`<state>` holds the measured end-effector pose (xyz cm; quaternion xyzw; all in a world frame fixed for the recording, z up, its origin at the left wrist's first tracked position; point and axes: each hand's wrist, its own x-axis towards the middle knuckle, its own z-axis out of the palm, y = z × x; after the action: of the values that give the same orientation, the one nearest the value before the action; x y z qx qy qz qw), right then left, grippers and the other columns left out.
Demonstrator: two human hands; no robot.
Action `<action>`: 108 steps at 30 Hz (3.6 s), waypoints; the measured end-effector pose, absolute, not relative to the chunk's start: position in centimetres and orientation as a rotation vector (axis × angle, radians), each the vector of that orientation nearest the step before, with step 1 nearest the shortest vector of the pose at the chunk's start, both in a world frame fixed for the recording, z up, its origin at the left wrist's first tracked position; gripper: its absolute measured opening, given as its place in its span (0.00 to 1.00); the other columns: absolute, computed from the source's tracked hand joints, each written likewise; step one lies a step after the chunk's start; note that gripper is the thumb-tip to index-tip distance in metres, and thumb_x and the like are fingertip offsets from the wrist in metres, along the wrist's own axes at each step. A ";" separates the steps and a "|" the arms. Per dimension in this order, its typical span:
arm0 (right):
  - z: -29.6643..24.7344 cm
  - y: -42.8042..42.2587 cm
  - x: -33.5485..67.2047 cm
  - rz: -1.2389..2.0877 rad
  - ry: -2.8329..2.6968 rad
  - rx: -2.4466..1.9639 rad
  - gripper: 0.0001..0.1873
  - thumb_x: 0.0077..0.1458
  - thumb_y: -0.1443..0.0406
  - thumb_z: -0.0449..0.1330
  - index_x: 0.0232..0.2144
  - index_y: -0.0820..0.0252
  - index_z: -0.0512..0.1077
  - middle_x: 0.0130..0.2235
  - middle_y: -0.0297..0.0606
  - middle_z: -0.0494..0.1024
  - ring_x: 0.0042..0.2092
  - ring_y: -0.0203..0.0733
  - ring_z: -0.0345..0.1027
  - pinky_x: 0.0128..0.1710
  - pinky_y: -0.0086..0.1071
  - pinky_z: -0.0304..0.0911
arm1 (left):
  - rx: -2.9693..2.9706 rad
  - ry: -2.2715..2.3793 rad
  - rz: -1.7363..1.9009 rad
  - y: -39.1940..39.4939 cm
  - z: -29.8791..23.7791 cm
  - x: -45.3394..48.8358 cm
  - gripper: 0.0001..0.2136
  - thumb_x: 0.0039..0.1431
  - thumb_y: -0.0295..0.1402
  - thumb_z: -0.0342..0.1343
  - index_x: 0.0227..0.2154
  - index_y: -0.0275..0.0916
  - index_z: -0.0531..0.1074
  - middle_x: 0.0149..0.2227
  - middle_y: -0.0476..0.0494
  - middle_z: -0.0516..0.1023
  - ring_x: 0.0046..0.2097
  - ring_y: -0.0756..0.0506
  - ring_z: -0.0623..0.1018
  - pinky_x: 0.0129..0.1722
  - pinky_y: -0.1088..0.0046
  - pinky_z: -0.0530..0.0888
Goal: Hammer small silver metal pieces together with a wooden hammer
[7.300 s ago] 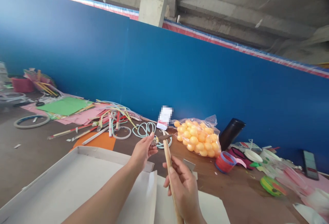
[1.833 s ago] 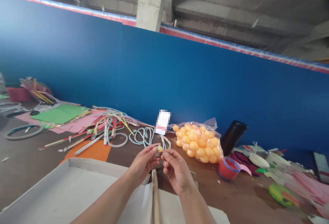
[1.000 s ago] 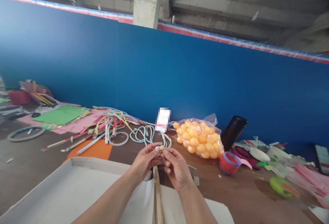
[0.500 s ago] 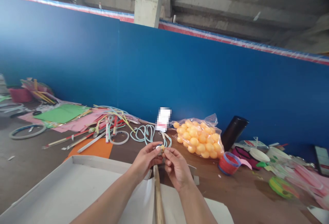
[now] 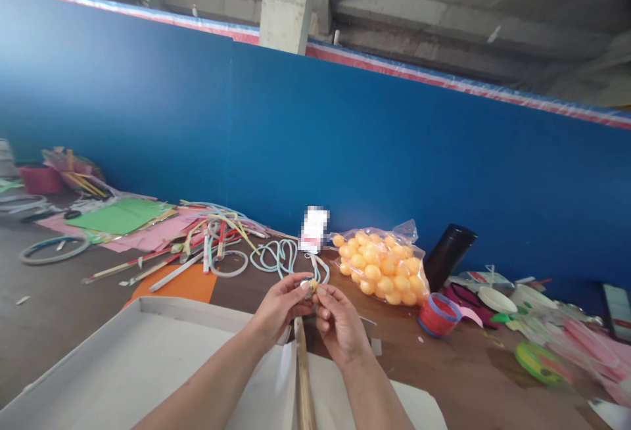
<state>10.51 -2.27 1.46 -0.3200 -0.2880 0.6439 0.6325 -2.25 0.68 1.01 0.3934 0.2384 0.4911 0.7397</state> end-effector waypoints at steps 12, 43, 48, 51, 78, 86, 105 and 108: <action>1.4 -2.4 10.5 1.449 -0.668 -0.750 0.09 0.44 0.65 0.68 0.28 0.63 0.73 0.24 0.31 0.72 0.19 0.22 0.54 0.14 0.14 0.50 | 0.850 0.510 1.081 0.5 1.2 -2.3 0.18 0.48 0.35 0.61 0.42 0.34 0.71 0.32 0.41 0.76 0.31 0.49 0.77 0.35 0.71 0.73; 1.6 -2.4 10.2 1.397 -0.742 -0.816 0.11 0.41 0.63 0.68 0.23 0.63 0.70 0.23 0.30 0.70 0.19 0.24 0.53 0.14 0.17 0.53 | 0.860 0.553 1.095 0.7 0.9 -2.3 0.20 0.46 0.37 0.62 0.42 0.33 0.72 0.32 0.39 0.77 0.29 0.47 0.77 0.33 0.70 0.73; 1.7 -2.6 10.1 1.374 -0.766 -0.828 0.11 0.43 0.63 0.68 0.24 0.63 0.70 0.23 0.29 0.70 0.19 0.24 0.54 0.15 0.18 0.56 | 0.888 0.570 1.090 0.5 1.2 -2.4 0.20 0.47 0.37 0.62 0.42 0.32 0.72 0.31 0.39 0.77 0.30 0.47 0.77 0.34 0.69 0.73; 1.7 -2.6 10.0 1.357 -0.778 -0.837 0.11 0.42 0.62 0.68 0.24 0.62 0.70 0.22 0.29 0.70 0.19 0.25 0.55 0.15 0.19 0.58 | 0.898 0.570 1.096 0.4 1.3 -2.4 0.20 0.46 0.38 0.62 0.41 0.32 0.73 0.31 0.39 0.77 0.30 0.46 0.77 0.34 0.69 0.73; 1.8 -2.5 10.2 1.389 -0.771 -0.870 0.14 0.44 0.64 0.67 0.31 0.62 0.67 0.21 0.28 0.70 0.21 0.26 0.60 0.19 0.21 0.65 | 1.013 0.632 1.103 0.4 1.1 -2.2 0.20 0.49 0.38 0.59 0.44 0.33 0.71 0.32 0.40 0.77 0.32 0.46 0.77 0.37 0.67 0.73; 1.7 -2.3 10.3 1.385 -0.795 -0.887 0.14 0.45 0.65 0.66 0.31 0.61 0.65 0.20 0.27 0.69 0.20 0.26 0.59 0.18 0.21 0.64 | 1.023 0.655 1.115 0.3 1.1 -2.2 0.20 0.48 0.38 0.60 0.43 0.33 0.71 0.33 0.41 0.77 0.32 0.46 0.77 0.37 0.68 0.74; 1.2 -4.4 11.3 1.041 -1.224 -1.257 0.11 0.50 0.58 0.59 0.30 0.61 0.69 0.22 0.31 0.71 0.18 0.30 0.58 0.13 0.22 0.53 | 0.520 0.441 1.199 1.6 1.1 -2.7 0.11 0.53 0.31 0.57 0.38 0.31 0.72 0.34 0.40 0.77 0.32 0.50 0.77 0.34 0.76 0.75; 0.3 -6.0 11.4 0.844 -1.552 -1.562 0.06 0.50 0.63 0.57 0.27 0.59 0.71 0.24 0.34 0.74 0.24 0.36 0.67 0.23 0.26 0.59 | 0.465 0.439 1.186 1.7 1.1 -2.7 0.11 0.52 0.32 0.57 0.37 0.31 0.72 0.34 0.39 0.77 0.31 0.51 0.77 0.33 0.77 0.75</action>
<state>11.36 -5.99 0.34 -0.6123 -0.6083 0.3307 0.3818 -2.69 1.70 1.05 0.2153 0.2032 0.5491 0.7816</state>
